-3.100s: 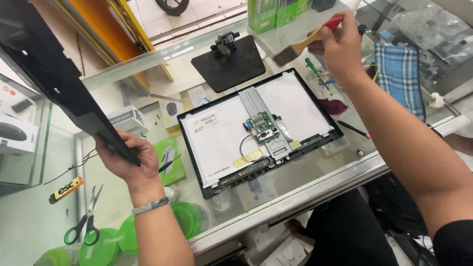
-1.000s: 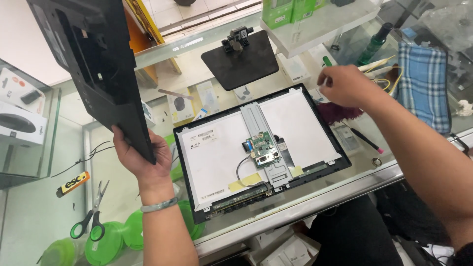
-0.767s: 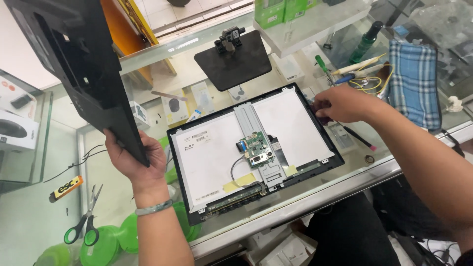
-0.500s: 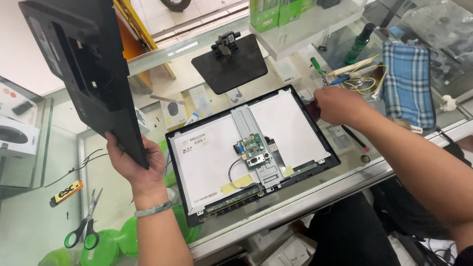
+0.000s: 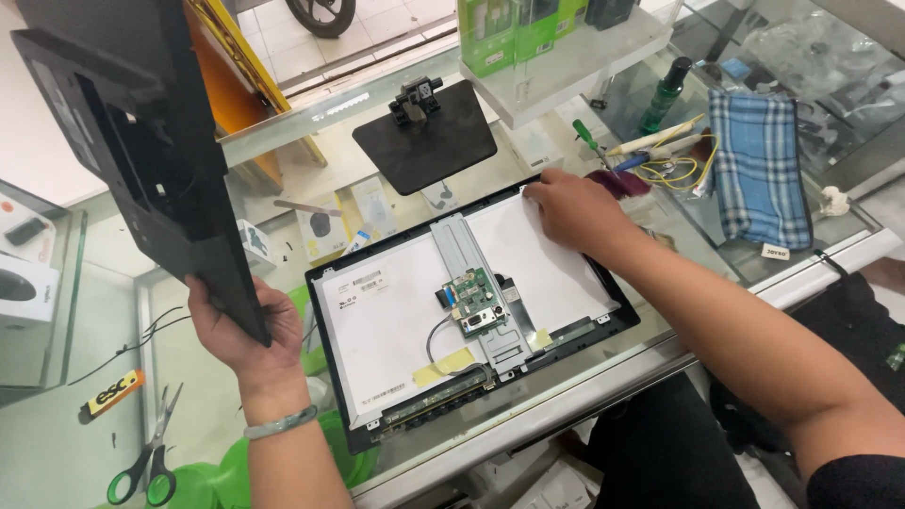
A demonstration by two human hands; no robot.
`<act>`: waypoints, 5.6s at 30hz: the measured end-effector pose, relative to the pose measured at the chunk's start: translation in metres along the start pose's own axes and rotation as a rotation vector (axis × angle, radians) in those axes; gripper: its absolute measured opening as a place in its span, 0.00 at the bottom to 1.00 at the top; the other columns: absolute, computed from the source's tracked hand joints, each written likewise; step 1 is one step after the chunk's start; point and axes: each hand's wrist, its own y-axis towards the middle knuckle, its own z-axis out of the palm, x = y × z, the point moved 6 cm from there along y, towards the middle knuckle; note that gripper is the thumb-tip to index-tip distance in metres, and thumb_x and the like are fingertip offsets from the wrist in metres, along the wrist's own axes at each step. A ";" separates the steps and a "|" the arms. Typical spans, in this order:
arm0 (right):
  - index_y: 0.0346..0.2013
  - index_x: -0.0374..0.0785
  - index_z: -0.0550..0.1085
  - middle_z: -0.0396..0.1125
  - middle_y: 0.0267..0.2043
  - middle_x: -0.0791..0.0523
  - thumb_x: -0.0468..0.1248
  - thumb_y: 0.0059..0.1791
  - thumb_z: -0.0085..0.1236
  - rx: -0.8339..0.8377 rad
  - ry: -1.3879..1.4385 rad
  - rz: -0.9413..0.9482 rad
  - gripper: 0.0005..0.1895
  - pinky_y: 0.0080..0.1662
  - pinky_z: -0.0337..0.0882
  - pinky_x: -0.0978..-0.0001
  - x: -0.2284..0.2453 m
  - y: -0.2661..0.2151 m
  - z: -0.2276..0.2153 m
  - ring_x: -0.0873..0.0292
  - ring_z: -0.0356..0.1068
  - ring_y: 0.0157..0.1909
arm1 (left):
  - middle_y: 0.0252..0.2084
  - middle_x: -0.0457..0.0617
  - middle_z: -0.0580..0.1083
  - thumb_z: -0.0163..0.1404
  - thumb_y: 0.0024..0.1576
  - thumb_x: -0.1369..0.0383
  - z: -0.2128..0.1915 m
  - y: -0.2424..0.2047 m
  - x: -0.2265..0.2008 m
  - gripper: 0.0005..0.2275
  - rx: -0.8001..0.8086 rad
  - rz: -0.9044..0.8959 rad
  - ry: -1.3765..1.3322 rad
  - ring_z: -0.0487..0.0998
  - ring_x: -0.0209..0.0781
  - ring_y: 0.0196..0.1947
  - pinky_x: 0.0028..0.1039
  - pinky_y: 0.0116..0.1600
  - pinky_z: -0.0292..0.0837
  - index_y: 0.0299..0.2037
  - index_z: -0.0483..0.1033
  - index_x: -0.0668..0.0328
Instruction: Repairing a computer monitor by assembling internal components and cleaning the screen
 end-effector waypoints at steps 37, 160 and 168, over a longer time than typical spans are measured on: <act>0.70 0.50 0.65 0.71 0.45 0.54 0.44 0.62 0.46 -0.171 1.371 0.214 0.20 0.46 0.77 0.63 -0.078 0.029 0.028 0.59 0.75 0.44 | 0.48 0.53 0.78 0.47 0.66 0.63 0.033 -0.012 0.017 0.16 -0.103 0.014 1.064 0.80 0.39 0.47 0.39 0.59 0.78 0.62 0.72 0.57; 0.39 0.45 0.81 0.78 0.27 0.50 0.62 0.54 0.51 0.396 -0.108 0.206 0.26 0.45 0.69 0.55 -0.049 -0.023 0.000 0.43 0.74 0.40 | 0.43 0.49 0.78 0.52 0.60 0.73 0.013 -0.051 0.009 0.10 -0.405 -0.776 2.159 0.82 0.43 0.35 0.34 0.38 0.72 0.50 0.72 0.60; 0.41 0.42 0.74 0.78 0.18 0.51 0.60 0.57 0.48 0.502 0.002 0.347 0.24 0.42 0.67 0.56 -0.045 -0.027 -0.001 0.49 0.77 0.40 | 0.52 0.45 0.77 0.52 0.59 0.72 0.016 -0.049 0.011 0.16 -0.416 -0.797 2.196 0.80 0.50 0.32 0.38 0.44 0.72 0.58 0.69 0.57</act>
